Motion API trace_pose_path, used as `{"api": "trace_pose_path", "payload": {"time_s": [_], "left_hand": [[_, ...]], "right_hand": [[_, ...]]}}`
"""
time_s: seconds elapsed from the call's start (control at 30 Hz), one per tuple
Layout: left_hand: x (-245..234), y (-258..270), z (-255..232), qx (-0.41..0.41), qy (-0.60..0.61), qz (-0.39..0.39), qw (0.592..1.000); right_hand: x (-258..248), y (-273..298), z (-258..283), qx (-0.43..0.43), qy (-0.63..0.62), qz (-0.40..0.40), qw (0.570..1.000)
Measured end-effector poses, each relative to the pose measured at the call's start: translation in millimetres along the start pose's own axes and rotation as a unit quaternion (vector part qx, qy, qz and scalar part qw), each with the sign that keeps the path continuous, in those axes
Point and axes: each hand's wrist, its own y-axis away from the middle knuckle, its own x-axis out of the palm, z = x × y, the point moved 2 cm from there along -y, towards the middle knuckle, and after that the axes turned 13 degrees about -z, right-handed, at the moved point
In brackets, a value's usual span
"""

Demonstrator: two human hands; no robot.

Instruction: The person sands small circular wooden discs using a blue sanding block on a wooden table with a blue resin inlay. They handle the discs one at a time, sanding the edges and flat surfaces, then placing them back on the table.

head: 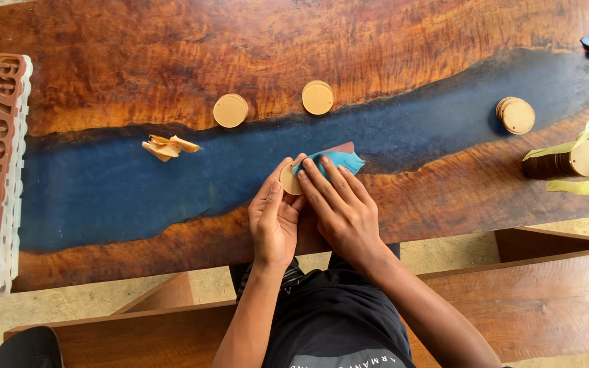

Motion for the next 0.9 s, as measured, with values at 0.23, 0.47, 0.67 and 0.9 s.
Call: {"api": "trace_pose_path", "payload": {"time_s": [0.23, 0.47, 0.67, 0.9], "left_hand": [[0.8, -2.5, -2.1, -0.011, -0.002, 0.016, 1.0], [1.4, -0.2, -1.9, 0.019, 0.002, -0.01, 1.0], [-1.1, -2.2, 5.0, 0.07, -0.057, -0.025, 0.996], [2.4, -0.6, 4.9, 0.089, -0.096, -0.09, 0.987]], "right_hand": [[-4.4, 1.3, 6.1, -0.015, -0.044, 0.004, 0.999], [-9.3, 0.7, -3.8, 0.019, 0.004, -0.056, 0.998], [-6.4, 4.9, -12.7, 0.094, 0.032, -0.114, 0.989], [-5.7, 10.6, -19.3, 0.147, 0.006, -0.125, 0.981]]}}
